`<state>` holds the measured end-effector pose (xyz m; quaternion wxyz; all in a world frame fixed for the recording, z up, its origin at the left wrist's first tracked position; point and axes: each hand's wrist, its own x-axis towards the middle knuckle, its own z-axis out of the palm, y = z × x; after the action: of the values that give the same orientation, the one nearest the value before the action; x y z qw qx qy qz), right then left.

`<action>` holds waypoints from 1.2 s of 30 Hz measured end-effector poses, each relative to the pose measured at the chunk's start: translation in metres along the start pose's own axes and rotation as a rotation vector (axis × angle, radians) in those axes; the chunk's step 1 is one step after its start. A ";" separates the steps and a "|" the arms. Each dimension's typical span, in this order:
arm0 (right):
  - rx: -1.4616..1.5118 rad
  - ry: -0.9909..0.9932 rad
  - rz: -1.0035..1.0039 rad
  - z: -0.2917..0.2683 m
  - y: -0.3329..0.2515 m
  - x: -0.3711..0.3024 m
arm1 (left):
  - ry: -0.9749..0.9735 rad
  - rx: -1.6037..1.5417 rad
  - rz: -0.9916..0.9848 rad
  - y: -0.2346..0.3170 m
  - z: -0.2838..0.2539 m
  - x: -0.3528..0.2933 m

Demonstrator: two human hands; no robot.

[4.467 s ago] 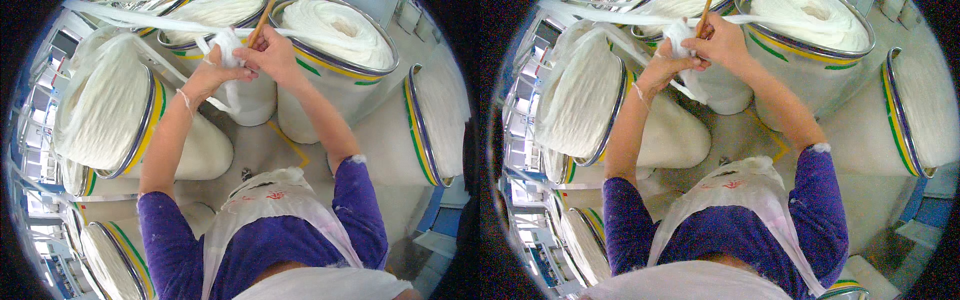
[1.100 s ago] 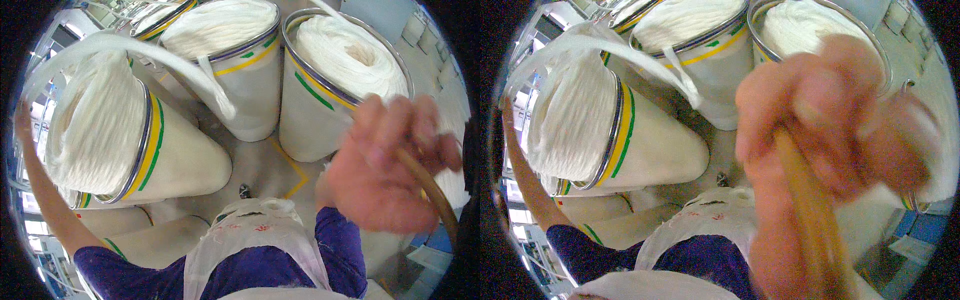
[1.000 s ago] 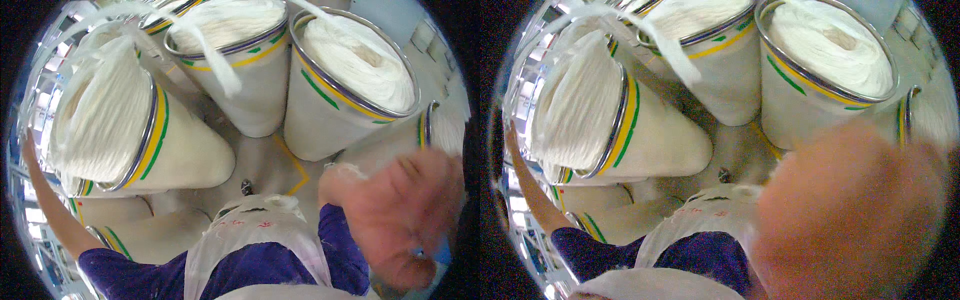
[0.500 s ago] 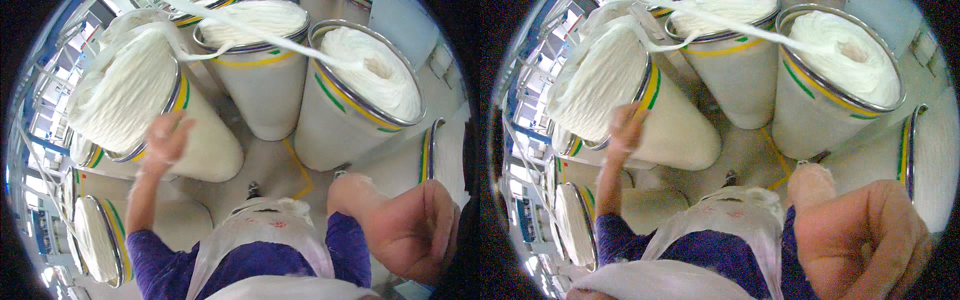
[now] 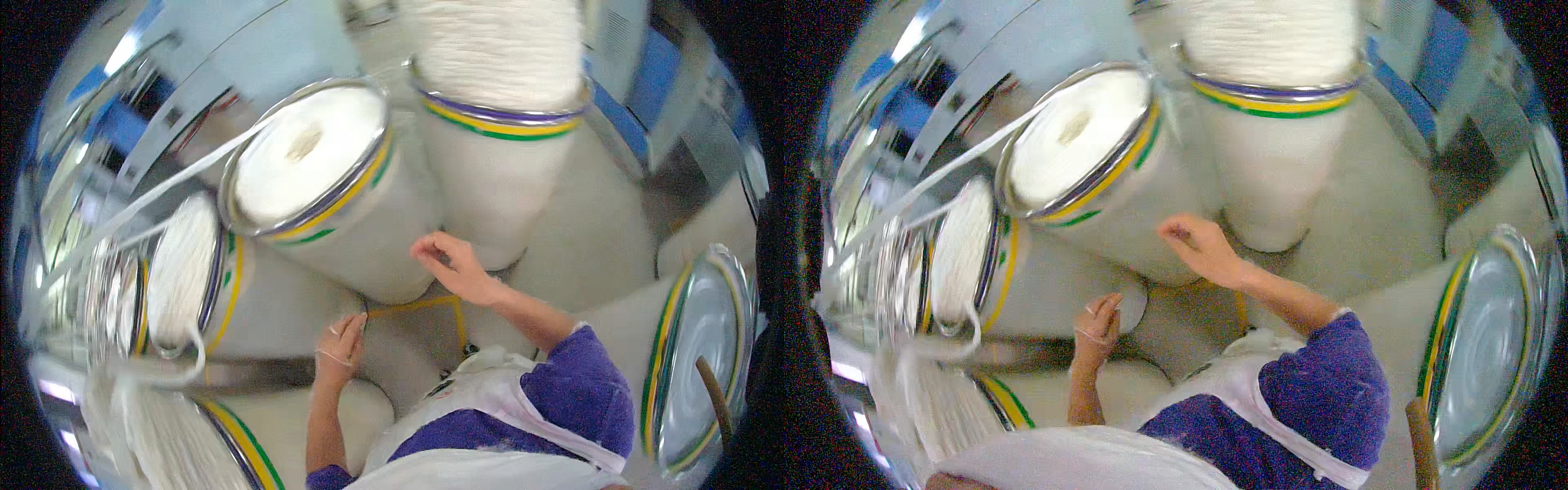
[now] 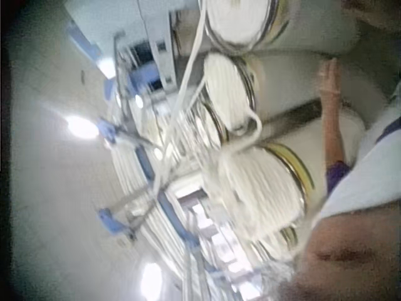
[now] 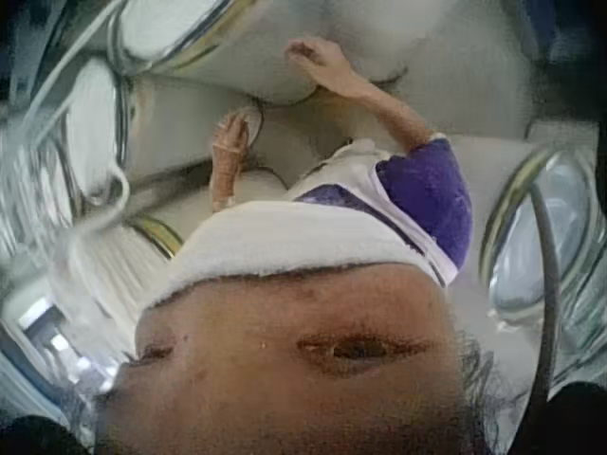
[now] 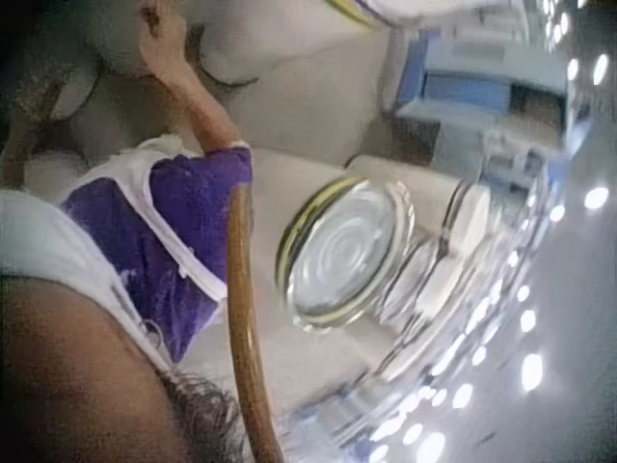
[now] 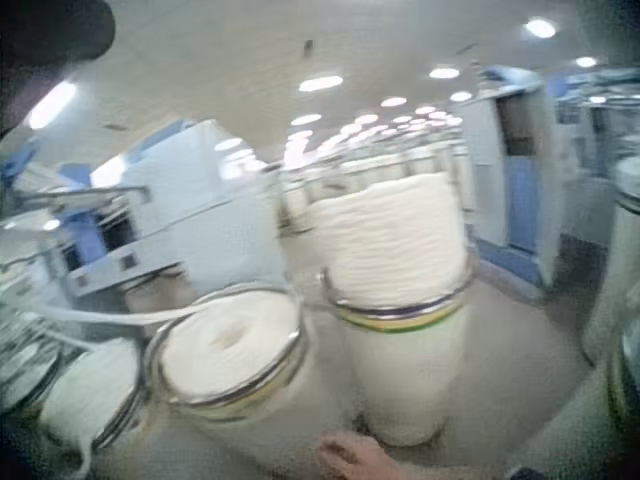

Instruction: The person removes metal lids from large white bins, pulls out white textile roving, and places it into other bins. The person then secures the roving with a wooden stick and replaces the lids on the bins.

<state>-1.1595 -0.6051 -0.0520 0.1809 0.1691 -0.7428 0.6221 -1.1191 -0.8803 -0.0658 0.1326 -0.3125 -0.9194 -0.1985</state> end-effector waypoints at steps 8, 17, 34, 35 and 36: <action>-0.282 0.273 0.257 -0.129 0.019 -0.086 | -0.144 -0.146 0.322 0.060 0.074 0.143; -0.236 0.507 0.234 -0.264 0.057 -0.027 | 0.016 -0.131 0.412 0.176 0.152 0.359; -0.488 0.454 -0.335 -0.373 0.132 0.148 | 0.028 0.163 0.248 0.137 0.191 0.443; -0.562 0.401 -0.392 -0.385 0.136 0.155 | 0.022 0.138 0.242 0.135 0.188 0.444; -0.635 0.332 -0.458 -0.398 0.141 0.163 | -0.025 0.149 0.218 0.132 0.184 0.445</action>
<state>-1.3465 -0.1937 -0.0313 0.4747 0.1629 -0.8016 0.3248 -1.4013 -0.4696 -0.0282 0.1647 -0.4022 -0.8938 -0.1103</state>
